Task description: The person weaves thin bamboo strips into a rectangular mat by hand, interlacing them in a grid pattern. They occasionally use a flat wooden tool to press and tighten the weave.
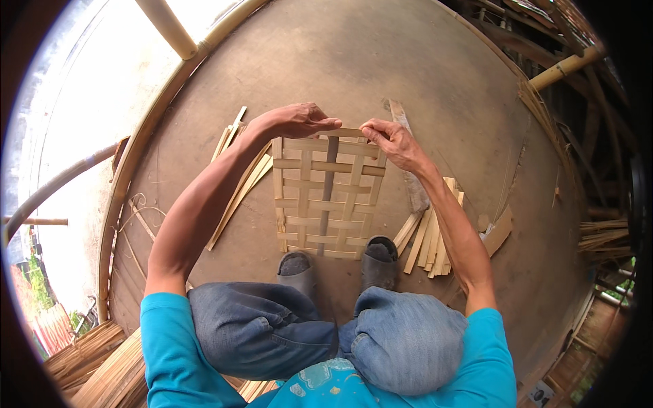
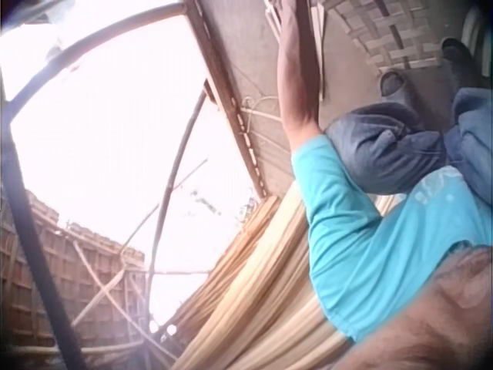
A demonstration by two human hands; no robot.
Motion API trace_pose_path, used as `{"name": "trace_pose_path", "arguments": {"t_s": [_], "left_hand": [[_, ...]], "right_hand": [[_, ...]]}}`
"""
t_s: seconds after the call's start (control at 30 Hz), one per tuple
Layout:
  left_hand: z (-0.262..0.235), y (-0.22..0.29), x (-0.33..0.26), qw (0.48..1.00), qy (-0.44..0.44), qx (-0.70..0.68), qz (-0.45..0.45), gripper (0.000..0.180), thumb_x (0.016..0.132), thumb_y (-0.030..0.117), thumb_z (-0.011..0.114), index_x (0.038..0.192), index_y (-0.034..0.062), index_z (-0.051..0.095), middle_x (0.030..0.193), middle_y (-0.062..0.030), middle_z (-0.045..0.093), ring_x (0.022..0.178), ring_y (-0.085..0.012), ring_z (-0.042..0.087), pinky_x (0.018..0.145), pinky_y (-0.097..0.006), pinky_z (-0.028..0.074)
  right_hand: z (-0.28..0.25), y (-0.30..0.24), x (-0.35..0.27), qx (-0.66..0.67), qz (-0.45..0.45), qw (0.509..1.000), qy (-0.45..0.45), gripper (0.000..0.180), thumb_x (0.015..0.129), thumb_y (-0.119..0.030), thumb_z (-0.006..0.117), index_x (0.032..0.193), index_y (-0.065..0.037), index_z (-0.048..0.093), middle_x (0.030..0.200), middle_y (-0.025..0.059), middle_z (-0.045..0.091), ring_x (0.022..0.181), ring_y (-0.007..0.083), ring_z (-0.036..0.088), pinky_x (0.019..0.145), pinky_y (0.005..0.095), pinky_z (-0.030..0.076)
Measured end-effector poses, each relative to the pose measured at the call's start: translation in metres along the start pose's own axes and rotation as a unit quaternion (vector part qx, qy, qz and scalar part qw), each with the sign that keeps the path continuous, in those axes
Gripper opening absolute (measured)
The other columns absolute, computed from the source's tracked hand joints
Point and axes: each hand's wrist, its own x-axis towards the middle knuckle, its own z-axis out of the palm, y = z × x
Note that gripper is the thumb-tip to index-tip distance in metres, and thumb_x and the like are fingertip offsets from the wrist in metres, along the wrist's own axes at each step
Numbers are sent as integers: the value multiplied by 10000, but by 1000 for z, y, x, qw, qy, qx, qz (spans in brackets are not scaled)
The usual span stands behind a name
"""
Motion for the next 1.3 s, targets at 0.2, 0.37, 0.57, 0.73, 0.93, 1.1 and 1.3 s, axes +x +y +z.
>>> {"name": "trace_pose_path", "arguments": {"t_s": [0.2,0.37,0.57,0.73,0.93,1.1,1.3], "left_hand": [[-6,7,5,998,-66,-14,-14,751,994,754,490,1329,131,741,1250,-179,751,1202,-341,689,1002,-536,533],[-5,4,9,998,-52,-32,-2,728,986,738,532,1292,119,762,1206,-181,767,1163,-345,709,991,-526,538],[-6,0,9,998,-61,-26,-6,733,972,751,545,1242,113,786,1173,-168,779,1114,-339,727,947,-512,553],[-6,-2,8,998,-47,-25,13,758,973,755,538,1238,88,783,1149,-183,781,1078,-335,734,912,-510,564],[2,-3,2,999,-28,-33,16,785,972,782,495,1301,117,753,1203,-184,768,1099,-337,727,924,-502,569],[7,-4,3,1000,-19,-7,2,784,1001,775,431,1343,137,730,1216,-193,759,1144,-348,713,948,-505,563],[12,-5,5,999,-12,19,-23,771,1032,737,418,1313,94,737,1157,-203,769,1127,-343,720,944,-487,559]], "right_hand": [[-3,4,2,21,7,999,-26,295,1088,-323,613,1120,-59,742,772,-26,634,665,85,585,638,294,503],[-1,10,5,0,-3,1000,-12,288,1084,-317,605,1125,-73,754,797,11,696,649,120,631,643,334,549],[-4,7,6,-13,13,999,-36,291,1081,-317,608,1123,-68,752,802,9,693,676,119,638,634,317,551],[2,12,6,-19,-18,1000,-12,323,1093,-338,588,1128,-60,747,793,-4,690,706,126,650,643,313,556],[-14,6,-1,-37,-5,999,-30,506,1115,-491,435,1180,-89,736,1093,89,750,915,190,700,845,398,578],[-37,9,-1,86,44,992,86,728,1072,-654,315,1216,-67,721,1189,130,742,1048,267,706,962,436,555],[-13,-2,3,-160,-19,986,53,546,1076,-539,494,1219,-61,717,1123,130,762,1008,249,732,937,439,565]]}}
